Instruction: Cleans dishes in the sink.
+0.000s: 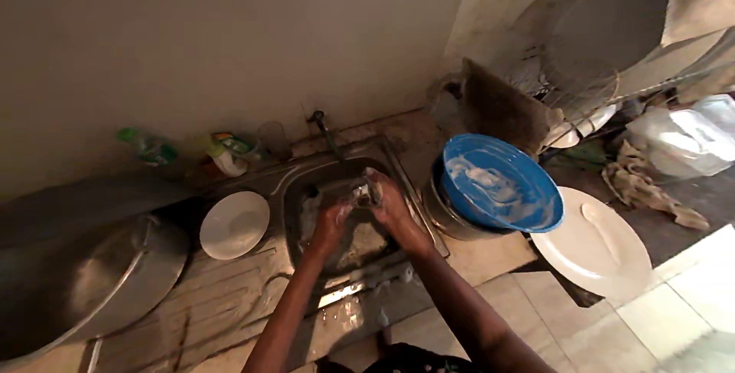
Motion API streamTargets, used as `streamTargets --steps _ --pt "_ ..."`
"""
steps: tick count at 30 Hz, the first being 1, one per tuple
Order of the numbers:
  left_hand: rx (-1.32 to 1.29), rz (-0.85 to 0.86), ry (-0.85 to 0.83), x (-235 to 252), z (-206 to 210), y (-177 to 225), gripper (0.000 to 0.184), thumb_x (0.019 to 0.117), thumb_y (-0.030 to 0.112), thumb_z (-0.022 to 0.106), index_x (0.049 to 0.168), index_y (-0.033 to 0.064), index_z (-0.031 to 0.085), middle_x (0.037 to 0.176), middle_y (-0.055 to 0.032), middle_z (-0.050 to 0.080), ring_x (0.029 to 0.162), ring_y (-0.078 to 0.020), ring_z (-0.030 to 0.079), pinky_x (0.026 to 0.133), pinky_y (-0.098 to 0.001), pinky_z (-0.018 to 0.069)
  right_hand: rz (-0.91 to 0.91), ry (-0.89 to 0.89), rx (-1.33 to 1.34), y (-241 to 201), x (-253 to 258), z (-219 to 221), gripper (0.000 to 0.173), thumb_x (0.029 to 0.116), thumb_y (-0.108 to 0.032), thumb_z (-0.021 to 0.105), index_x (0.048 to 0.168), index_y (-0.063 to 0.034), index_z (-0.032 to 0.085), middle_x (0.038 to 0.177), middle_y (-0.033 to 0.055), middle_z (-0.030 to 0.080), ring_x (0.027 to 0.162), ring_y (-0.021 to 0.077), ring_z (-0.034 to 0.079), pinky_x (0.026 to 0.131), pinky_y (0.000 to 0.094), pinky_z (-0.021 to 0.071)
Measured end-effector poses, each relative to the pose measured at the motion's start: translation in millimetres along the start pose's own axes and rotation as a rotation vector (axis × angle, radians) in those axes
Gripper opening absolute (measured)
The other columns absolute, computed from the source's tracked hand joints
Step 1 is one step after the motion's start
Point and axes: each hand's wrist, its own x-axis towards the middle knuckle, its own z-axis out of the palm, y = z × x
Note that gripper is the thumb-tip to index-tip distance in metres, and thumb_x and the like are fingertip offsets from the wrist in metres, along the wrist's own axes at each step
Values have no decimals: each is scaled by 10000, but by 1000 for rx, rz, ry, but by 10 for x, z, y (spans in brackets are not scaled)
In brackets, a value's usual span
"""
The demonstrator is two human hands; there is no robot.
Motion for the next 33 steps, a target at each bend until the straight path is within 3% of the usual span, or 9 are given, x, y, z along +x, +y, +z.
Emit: streamTargets --steps 3,5,7,10,13,16,23,29,33 --pt "-448 -335 49 -144 11 229 424 1076 150 454 1445 -57 481 1444 -185 537 1321 -238 536 1106 -377 453 -225 -67 -497 68 -265 91 335 895 -179 763 1115 63 691 955 119 725 837 138 696 797 317 606" --pt "-1057 -640 97 -228 -37 461 470 1128 365 259 1306 26 532 1099 -116 672 959 -218 680 827 -425 596 -257 -221 -682 342 -358 23 400 878 -256 790 1112 55 699 982 117 732 886 123 697 850 307 594" --pt "-1328 -881 158 -244 -123 538 581 1070 561 311 1121 52 586 879 -114 676 764 -231 679 696 -437 599 -218 -439 -732 600 -394 -83 420 892 -285 773 1136 47 690 1026 122 729 933 125 691 892 310 580" --pt "-1219 -1037 268 -306 -94 380 332 1066 339 440 1079 45 593 832 -118 644 681 -232 642 583 -419 567 -89 -530 -699 611 -417 -92 407 931 -271 719 1208 22 663 1080 125 714 954 143 691 886 339 586" --pt "-1183 -996 331 -396 -16 315 304 1063 236 485 1243 10 581 1048 -196 672 880 -324 686 717 -536 597 -103 -429 -859 557 -369 72 642 983 -384 646 1475 -16 461 1371 183 604 1236 232 610 1060 416 515" --pt "-1194 -866 448 -428 152 275 326 1101 287 381 1150 35 583 940 -115 665 809 -210 660 693 -415 579 -245 -396 -1208 792 -405 220 577 1028 -397 519 1452 -5 509 1448 228 552 1377 350 505 1150 500 425" --pt "-1065 -898 399 -387 -16 101 477 1119 399 257 1144 41 571 858 -84 635 703 -159 613 607 -351 540 -326 -715 -1444 1002 -593 -18 575 1046 -447 454 1501 -100 511 1489 162 546 1374 314 526 1130 515 438" --pt "-1045 -885 227 -278 -32 81 464 1127 306 283 1149 -10 622 887 -122 693 744 -210 671 661 -374 574 -246 -874 -1029 813 -498 -232 532 1023 -248 578 1474 25 512 1513 234 504 1422 308 480 1212 428 359" --pt "-861 -859 320 -262 -47 93 415 1124 267 321 1105 -22 617 875 -106 680 743 -180 658 673 -347 567 -343 -806 -1478 957 -615 -11 510 1036 -224 498 1500 -13 485 1530 212 491 1375 359 525 1128 497 448"
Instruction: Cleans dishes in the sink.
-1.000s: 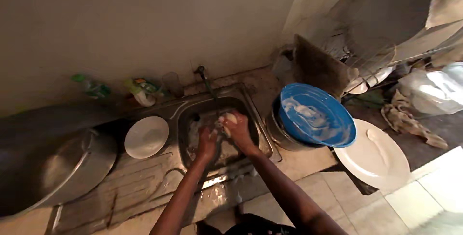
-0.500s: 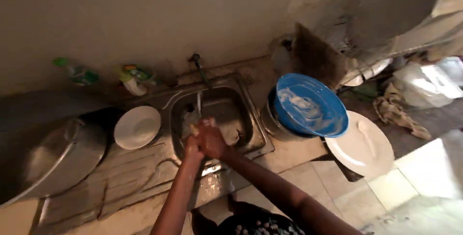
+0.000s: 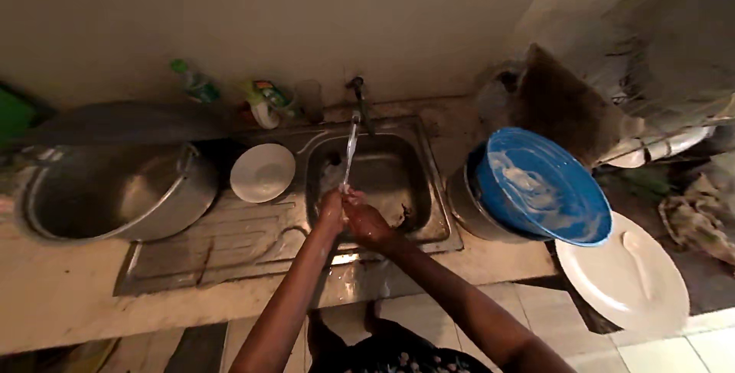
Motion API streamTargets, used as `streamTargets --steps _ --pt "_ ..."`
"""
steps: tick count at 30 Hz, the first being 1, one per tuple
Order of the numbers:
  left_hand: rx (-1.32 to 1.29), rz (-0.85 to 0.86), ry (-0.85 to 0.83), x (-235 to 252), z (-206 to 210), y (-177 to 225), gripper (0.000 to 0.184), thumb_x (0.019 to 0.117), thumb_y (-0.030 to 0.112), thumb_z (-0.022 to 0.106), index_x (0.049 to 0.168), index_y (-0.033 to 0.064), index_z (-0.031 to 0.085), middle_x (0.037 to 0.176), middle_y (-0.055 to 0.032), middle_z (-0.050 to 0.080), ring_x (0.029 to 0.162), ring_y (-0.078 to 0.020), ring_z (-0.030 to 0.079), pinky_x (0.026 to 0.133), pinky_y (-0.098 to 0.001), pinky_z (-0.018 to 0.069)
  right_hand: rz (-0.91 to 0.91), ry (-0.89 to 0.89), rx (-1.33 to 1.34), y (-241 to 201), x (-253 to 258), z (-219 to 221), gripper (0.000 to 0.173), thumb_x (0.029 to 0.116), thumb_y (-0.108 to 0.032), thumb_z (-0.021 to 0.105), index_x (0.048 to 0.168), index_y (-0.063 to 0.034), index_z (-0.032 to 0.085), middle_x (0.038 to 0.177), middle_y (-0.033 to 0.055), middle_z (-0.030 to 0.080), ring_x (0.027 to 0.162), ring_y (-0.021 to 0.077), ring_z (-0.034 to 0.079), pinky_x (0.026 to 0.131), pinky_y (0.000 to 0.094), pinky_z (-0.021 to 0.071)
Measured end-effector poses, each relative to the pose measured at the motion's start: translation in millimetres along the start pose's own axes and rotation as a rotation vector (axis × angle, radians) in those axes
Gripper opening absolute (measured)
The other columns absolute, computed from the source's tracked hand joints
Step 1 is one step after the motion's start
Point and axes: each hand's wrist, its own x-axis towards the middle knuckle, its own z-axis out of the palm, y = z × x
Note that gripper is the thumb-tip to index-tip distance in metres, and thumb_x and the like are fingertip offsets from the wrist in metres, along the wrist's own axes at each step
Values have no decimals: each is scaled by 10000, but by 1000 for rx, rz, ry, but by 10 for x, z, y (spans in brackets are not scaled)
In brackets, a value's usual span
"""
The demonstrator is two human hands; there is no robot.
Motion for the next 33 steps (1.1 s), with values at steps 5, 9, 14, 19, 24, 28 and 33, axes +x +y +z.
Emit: streamTargets --steps 5,9,14,19,24,28,33 --pt "152 60 36 -46 -58 31 515 1125 376 316 1195 -31 623 1037 -152 662 906 -216 633 819 -407 544 64 86 426 -96 48 -110 538 898 -90 651 1394 95 552 1429 278 556 1368 338 522 1171 439 404" --pt "40 43 -36 33 -93 164 608 1129 415 163 1208 -30 569 942 -148 701 816 -236 695 724 -408 592 -43 78 226 -62 69 -37 510 995 -111 551 1466 77 490 1519 267 484 1425 363 474 1203 446 369" --pt "471 158 118 64 -75 148 473 1128 293 329 1228 -70 615 1145 -214 660 1035 -258 642 940 -433 522 92 -45 285 -183 153 -175 446 978 -106 559 1396 51 571 1436 236 566 1371 316 523 1164 441 409" --pt "494 175 115 149 -170 133 577 1121 399 293 1221 -67 618 1164 -242 644 1073 -307 630 950 -492 514 120 284 1144 37 49 -161 312 967 -33 558 1238 80 665 1369 178 632 1229 182 623 1050 341 523" --pt "657 121 87 107 -270 248 549 1129 381 275 1312 -69 530 1028 -185 668 871 -231 670 798 -417 573 90 371 537 33 160 -521 456 1038 -166 543 1446 37 533 1517 226 495 1403 265 496 1184 371 399" --pt "694 190 60 32 -275 289 495 1119 318 318 1227 -73 602 1100 -233 646 987 -293 640 885 -480 531 -135 36 25 170 472 -188 557 1008 -227 596 1486 27 467 1551 253 437 1479 396 369 1241 516 288" --pt "759 157 -7 -125 -372 285 455 1113 319 355 1243 -58 574 991 -159 653 841 -212 659 776 -416 575 -285 -129 -164 479 564 -366 572 937 -193 693 1471 -80 521 1493 204 524 1409 411 460 1189 604 323"
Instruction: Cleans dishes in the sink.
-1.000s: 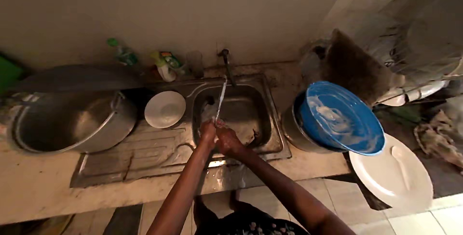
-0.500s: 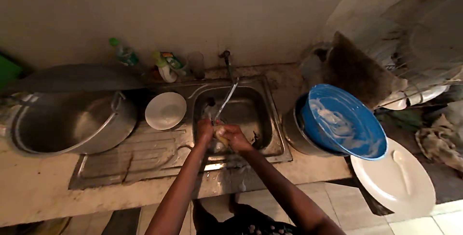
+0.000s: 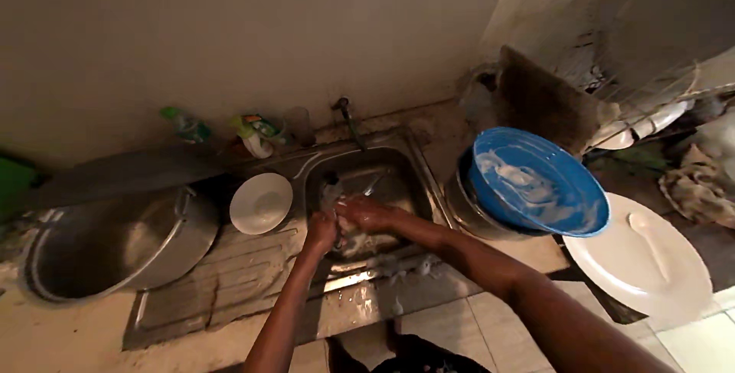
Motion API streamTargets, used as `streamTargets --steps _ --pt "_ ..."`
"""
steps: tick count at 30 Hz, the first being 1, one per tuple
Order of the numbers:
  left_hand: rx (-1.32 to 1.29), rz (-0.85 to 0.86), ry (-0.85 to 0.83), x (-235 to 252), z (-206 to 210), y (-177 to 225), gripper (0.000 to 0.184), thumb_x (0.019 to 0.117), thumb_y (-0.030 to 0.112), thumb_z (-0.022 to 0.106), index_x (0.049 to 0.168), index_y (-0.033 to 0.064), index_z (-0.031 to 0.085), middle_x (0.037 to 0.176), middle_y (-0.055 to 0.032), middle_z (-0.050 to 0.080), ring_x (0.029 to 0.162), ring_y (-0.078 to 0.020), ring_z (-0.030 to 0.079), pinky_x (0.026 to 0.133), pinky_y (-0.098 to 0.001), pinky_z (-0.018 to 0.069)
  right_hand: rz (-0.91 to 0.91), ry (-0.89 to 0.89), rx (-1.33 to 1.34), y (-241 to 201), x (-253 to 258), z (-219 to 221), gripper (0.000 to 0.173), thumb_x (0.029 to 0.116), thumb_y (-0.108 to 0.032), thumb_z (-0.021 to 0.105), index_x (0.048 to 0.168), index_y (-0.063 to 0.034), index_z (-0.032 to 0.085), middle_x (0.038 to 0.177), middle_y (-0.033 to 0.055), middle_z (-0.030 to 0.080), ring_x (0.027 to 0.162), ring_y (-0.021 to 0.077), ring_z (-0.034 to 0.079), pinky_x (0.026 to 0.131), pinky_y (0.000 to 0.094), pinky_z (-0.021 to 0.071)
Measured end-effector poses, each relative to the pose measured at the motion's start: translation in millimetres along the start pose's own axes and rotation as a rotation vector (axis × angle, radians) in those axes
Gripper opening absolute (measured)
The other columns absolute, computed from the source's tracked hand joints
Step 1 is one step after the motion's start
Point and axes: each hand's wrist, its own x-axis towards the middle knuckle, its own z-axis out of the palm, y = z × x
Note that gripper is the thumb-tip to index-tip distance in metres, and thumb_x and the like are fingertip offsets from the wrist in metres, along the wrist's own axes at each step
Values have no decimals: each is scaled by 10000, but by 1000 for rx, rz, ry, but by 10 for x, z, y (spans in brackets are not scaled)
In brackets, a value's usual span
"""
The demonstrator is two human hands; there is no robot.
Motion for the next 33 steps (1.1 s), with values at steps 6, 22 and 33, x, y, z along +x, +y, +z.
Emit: streamTargets --steps 6,22,33 --pt "-224 -91 -111 21 -442 -283 370 1102 246 352 1083 -30 598 786 -127 701 585 -245 688 519 -413 604 264 -16 38 419 -275 -362 501 1077 -261 452 1561 -135 425 1487 238 519 1385 431 484 1148 622 369" --pt "-89 -54 -181 164 -901 -327 285 1080 244 439 1101 1 586 823 -68 679 669 -164 681 608 -356 603 274 -55 61 481 -416 -412 581 997 -191 620 1543 -115 437 1530 257 457 1377 454 481 1121 633 397" --pt "-353 -69 -59 250 -188 -187 492 1113 385 372 1219 -40 596 918 -186 720 755 -295 728 653 -481 629 638 864 104 -246 -181 -285 456 960 -65 596 1393 72 566 1465 294 516 1395 442 467 1185 496 382"
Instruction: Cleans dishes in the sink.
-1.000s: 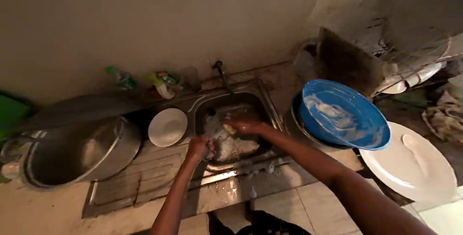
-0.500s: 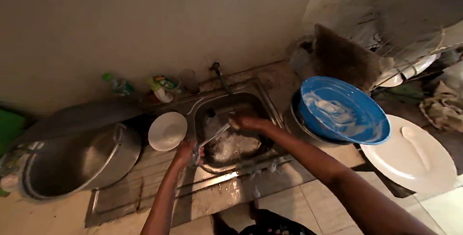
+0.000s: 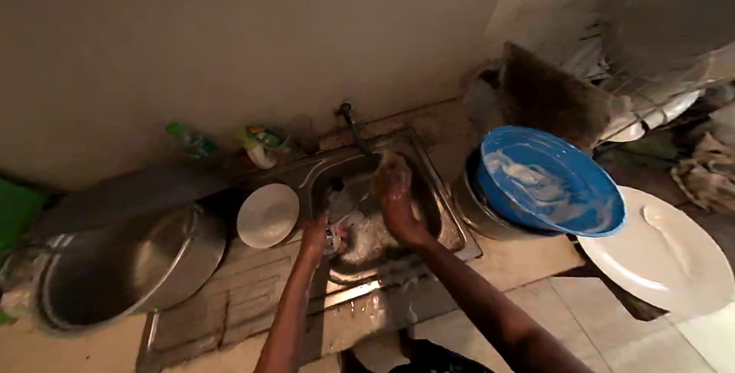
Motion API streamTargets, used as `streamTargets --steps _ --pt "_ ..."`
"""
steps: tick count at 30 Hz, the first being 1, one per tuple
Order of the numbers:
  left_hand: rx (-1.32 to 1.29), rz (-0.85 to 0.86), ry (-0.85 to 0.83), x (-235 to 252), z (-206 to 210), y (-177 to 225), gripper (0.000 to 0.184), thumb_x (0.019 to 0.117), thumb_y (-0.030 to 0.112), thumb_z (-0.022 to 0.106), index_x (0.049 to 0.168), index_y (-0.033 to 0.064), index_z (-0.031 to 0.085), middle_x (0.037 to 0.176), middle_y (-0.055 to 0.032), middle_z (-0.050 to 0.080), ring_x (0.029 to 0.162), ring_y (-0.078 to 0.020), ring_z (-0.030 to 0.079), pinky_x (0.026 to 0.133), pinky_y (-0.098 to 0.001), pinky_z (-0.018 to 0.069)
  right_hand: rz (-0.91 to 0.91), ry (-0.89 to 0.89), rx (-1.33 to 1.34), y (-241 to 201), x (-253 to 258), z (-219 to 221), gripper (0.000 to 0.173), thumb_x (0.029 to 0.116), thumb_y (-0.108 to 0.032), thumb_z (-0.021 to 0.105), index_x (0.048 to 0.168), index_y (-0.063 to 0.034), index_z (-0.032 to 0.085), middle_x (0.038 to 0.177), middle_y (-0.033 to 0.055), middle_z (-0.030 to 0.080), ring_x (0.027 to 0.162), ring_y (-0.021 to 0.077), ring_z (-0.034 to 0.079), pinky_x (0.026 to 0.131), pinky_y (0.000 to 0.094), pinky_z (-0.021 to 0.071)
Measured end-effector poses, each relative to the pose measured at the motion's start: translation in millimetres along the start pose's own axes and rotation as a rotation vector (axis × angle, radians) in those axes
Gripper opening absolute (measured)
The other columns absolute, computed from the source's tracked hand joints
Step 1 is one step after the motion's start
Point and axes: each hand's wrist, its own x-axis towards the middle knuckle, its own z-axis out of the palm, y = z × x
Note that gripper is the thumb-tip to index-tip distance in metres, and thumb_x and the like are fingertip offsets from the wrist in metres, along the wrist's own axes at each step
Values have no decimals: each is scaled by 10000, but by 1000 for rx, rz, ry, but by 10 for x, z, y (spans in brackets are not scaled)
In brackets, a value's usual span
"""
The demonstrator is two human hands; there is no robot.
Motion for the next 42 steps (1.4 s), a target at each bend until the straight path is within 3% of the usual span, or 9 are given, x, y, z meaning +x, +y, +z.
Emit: streamTargets --steps 6,11,14,19,23,29,34,37,42 --pt "60 78 -78 -30 423 -116 338 1059 254 549 1177 -52 630 1051 -171 679 934 -230 660 841 -431 567 49 -249 255 280 145 558 479 1064 -324 502 1446 -44 570 1525 185 507 1449 304 440 1235 431 323" --pt "-5 127 4 83 534 -129 394 1072 335 521 1003 -30 653 798 -89 637 687 -155 614 644 -347 555 85 -366 397 132 -175 761 512 1098 -290 427 1560 -70 416 1618 182 373 1390 287 505 1147 433 444" --pt "88 102 -66 73 562 -119 392 1096 307 457 1105 -42 634 856 -111 627 699 -168 601 644 -355 544 256 -333 565 299 -247 1026 491 1072 -237 473 1501 4 479 1521 212 502 1398 284 502 1189 415 391" --pt "-55 -30 -372 -85 564 -178 325 1048 105 501 1368 49 500 964 -81 653 769 -157 641 656 -329 565 535 -287 916 201 -141 906 689 912 -85 713 1516 -80 382 1311 191 615 1028 246 696 839 398 617" --pt "-77 -23 -443 -70 487 -282 261 1064 104 425 1251 45 597 845 -64 669 702 -160 642 613 -319 556 475 -172 613 117 180 732 713 922 -94 713 1533 13 361 1507 243 476 1343 306 531 1097 420 487" --pt "78 -3 -588 -221 215 -275 270 1061 83 428 1187 -21 643 850 -95 688 748 -202 675 720 -379 595 568 -221 342 160 677 -53 487 1028 -228 617 1445 -1 510 1349 256 612 1236 361 614 1061 464 497" --pt "159 7 -226 61 305 -437 273 1083 131 455 1225 -38 615 1030 -156 702 897 -224 669 795 -414 564 537 -92 515 269 253 153 577 1037 -217 589 1527 -22 355 1370 242 580 1150 294 644 962 428 559" --pt "63 46 -37 191 459 -408 262 1072 135 468 1222 -23 612 1001 -146 677 824 -209 638 705 -394 551 355 -329 505 23 -428 354 543 1059 -307 529 1512 -24 430 1424 222 556 1269 297 598 1059 447 524" --pt "-191 64 7 185 591 -148 306 1077 164 438 1301 17 584 1042 -124 663 865 -173 637 750 -373 558 24 -350 -36 -194 -879 565 585 1066 -464 402 1521 -109 501 1645 198 328 1545 398 246 1253 611 187"
